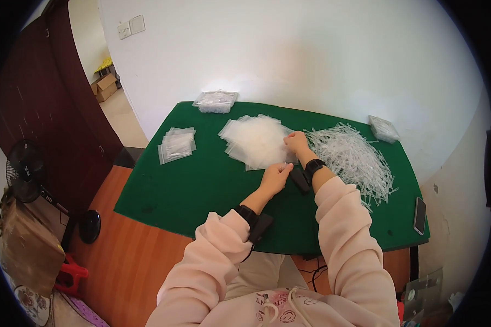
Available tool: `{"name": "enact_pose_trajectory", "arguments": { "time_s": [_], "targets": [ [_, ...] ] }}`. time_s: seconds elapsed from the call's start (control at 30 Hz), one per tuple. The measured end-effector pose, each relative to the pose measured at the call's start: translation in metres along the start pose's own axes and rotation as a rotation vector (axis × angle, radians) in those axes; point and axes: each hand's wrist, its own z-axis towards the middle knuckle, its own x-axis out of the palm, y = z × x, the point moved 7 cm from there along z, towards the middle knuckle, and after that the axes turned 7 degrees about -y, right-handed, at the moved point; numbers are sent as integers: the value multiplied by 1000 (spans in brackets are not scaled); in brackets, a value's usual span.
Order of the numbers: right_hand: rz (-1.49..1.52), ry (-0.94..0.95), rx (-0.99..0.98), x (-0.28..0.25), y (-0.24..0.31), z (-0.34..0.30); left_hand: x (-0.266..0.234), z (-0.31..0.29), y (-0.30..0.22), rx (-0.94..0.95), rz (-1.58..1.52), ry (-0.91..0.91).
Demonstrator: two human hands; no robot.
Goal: The recorder is stuffing shredded white paper/film filler into small clear plastic zip-top bags.
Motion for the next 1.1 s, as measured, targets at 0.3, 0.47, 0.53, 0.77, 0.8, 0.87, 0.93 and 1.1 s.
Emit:
{"name": "enact_pose_trajectory", "arguments": {
  "time_s": [0.3,0.47,0.53,0.77,0.8,0.87,0.93,1.1],
  "targets": [
    [512,298,272,-67,9,-55,-43,5,-17,119,-319,-351],
    [177,580,334,-121,-20,-118,-39,0,-35,257,-530,-277],
    [96,621,323,-131,-31,-132,-28,3,-30,196,-459,-219],
    [-338,141,-541,-141,33,-158,-9,4,-9,23,-150,-32],
    [-362,181,-548,-128,40,-166,-10,4,-9,33,-186,-26],
    [-383,219,-560,-106,48,-178,-13,4,-13,57,-258,-21],
    [-420,136,-635,-90,51,-182,-5,1,-14,37,-220,31],
    [-350,306,-484,-63,38,-183,-9,-1,-16,54,-166,-30]
  ]
}}
